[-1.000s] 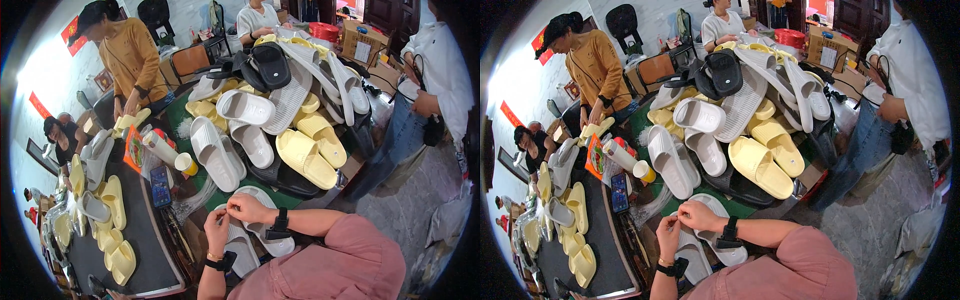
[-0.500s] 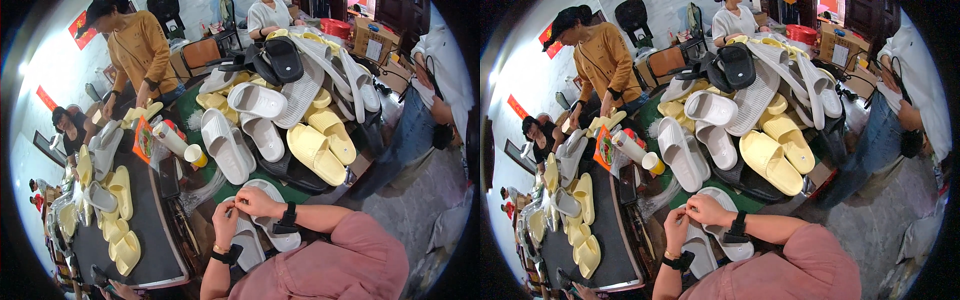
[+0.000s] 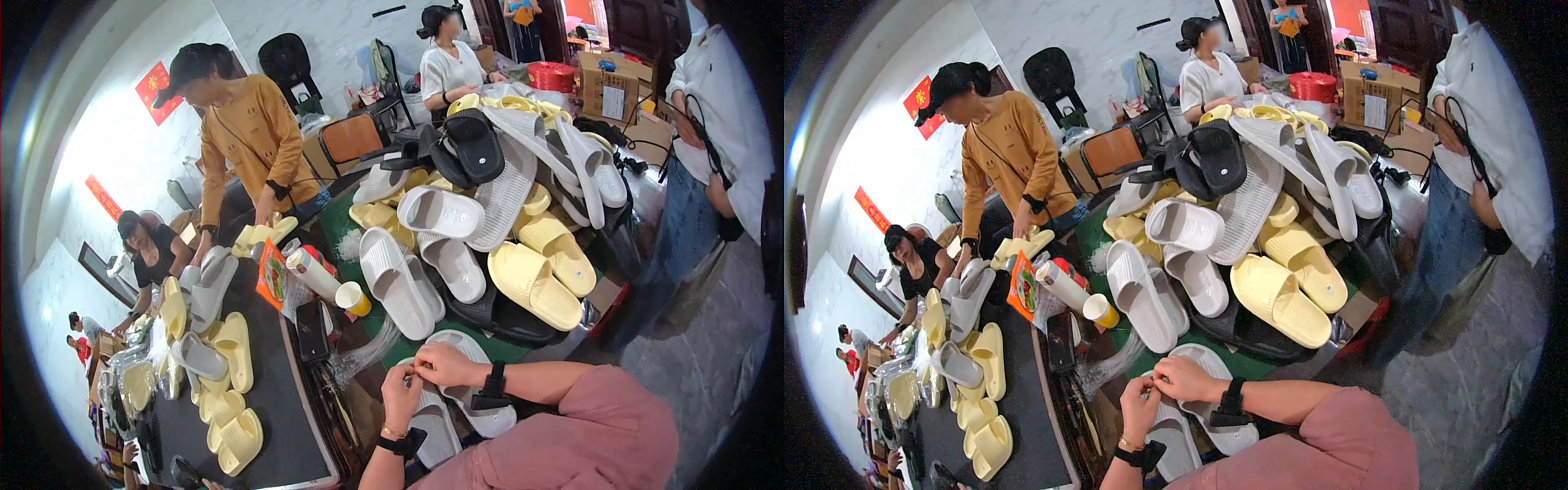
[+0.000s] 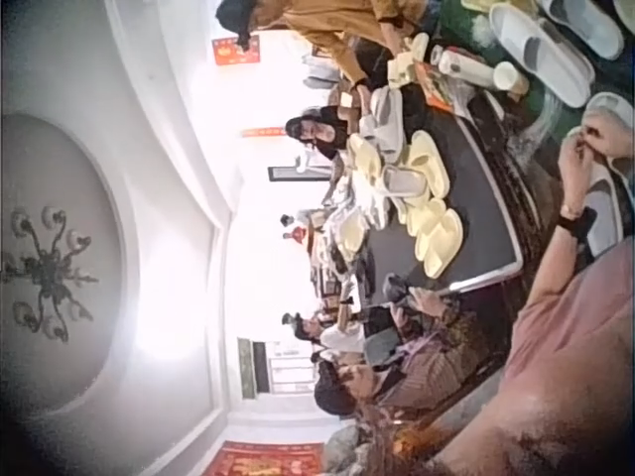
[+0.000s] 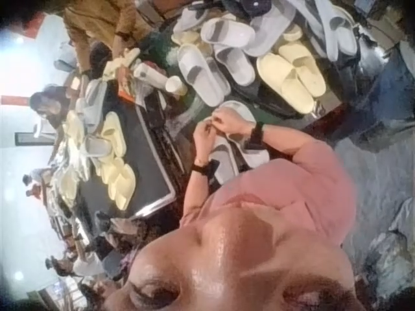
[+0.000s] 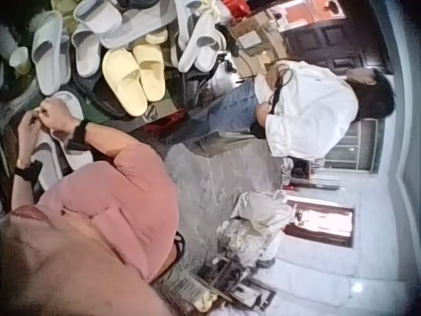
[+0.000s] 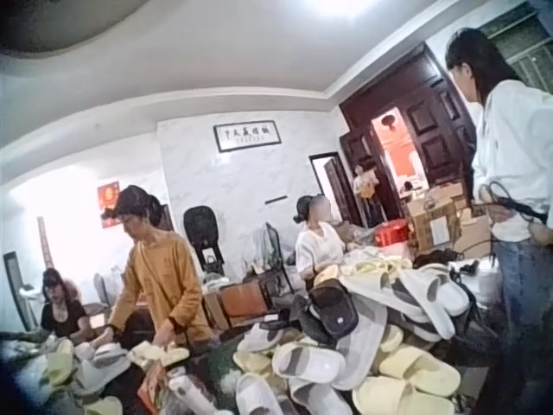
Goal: Inspecting and cleaning individual sandals and slides from a pile in a manufacturing setting.
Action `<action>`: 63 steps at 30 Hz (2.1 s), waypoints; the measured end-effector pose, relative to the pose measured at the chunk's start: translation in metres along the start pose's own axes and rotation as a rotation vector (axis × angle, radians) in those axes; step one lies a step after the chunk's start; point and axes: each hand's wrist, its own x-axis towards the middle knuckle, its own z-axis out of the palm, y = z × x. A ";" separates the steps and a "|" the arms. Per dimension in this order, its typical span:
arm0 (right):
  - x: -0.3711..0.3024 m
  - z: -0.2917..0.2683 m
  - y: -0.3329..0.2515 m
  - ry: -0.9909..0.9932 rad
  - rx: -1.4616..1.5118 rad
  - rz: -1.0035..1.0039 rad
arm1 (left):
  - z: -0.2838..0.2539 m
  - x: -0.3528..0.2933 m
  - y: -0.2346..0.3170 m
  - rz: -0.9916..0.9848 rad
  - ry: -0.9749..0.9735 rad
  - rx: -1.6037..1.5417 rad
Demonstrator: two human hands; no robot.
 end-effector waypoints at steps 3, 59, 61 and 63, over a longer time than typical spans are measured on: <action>0.000 0.002 0.002 0.002 -0.012 -0.016 | 0.000 0.001 0.003 0.036 0.002 0.018; -0.066 -0.040 -0.061 -0.379 0.035 0.100 | -0.306 -0.035 -0.026 -0.361 0.629 0.923; -0.073 -0.034 -0.061 -0.407 -0.050 0.272 | -0.349 -0.055 -0.054 -0.533 0.674 1.070; -0.071 -0.028 -0.058 -0.421 -0.195 0.345 | -0.388 -0.072 -0.091 -0.623 0.609 1.188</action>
